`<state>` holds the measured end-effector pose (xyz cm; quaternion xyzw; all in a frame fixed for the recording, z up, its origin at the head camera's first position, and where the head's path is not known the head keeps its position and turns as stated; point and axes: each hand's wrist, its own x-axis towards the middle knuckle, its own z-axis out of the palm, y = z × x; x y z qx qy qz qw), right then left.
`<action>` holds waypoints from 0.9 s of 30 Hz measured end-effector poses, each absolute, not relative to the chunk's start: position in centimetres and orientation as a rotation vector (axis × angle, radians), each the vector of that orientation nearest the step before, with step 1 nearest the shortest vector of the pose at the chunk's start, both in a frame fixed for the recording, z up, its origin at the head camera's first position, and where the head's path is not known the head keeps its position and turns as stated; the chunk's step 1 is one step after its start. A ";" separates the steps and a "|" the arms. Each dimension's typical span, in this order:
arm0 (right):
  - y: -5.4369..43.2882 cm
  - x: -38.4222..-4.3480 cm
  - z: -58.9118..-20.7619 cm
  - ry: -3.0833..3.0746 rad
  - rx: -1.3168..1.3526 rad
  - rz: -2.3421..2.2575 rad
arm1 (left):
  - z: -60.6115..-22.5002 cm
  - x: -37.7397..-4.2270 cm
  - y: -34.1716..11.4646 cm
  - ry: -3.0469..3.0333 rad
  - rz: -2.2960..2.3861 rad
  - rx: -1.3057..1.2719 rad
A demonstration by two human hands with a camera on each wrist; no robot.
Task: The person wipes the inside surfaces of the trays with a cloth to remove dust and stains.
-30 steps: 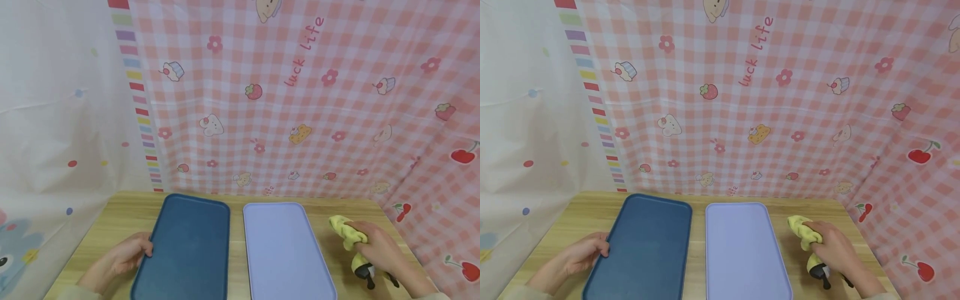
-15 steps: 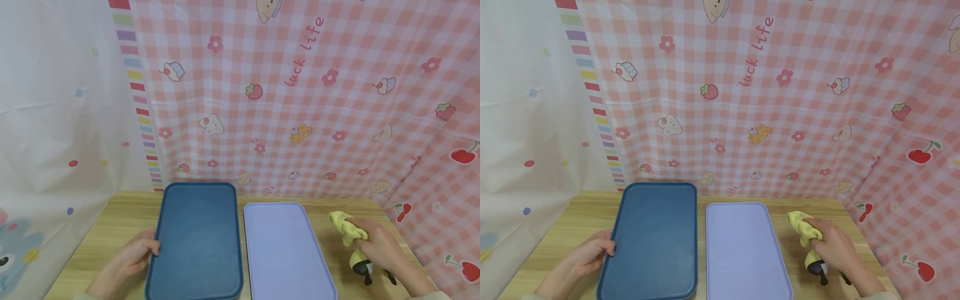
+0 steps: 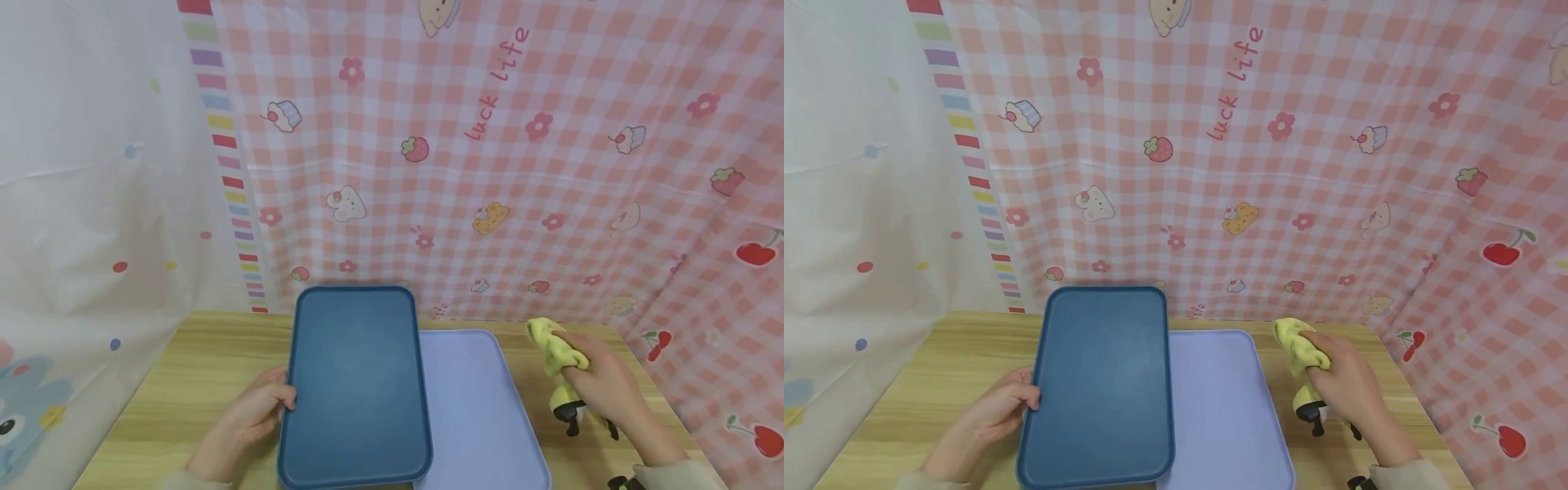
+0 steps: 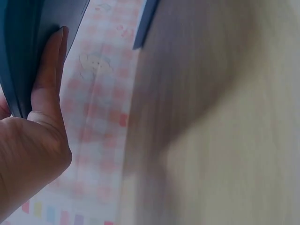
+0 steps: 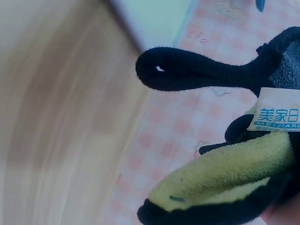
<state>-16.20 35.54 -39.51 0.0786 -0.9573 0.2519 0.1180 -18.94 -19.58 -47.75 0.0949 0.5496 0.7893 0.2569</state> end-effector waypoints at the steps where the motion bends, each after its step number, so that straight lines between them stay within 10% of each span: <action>1: 35.3 -16.4 -39.4 -2.783 0.235 0.748 | -47.7 -19.0 -19.2 1.482 2.147 0.264; 27: 30.1 -19.1 -38.4 -2.513 0.199 0.865 | -47.2 -19.7 -13.3 1.513 2.208 0.213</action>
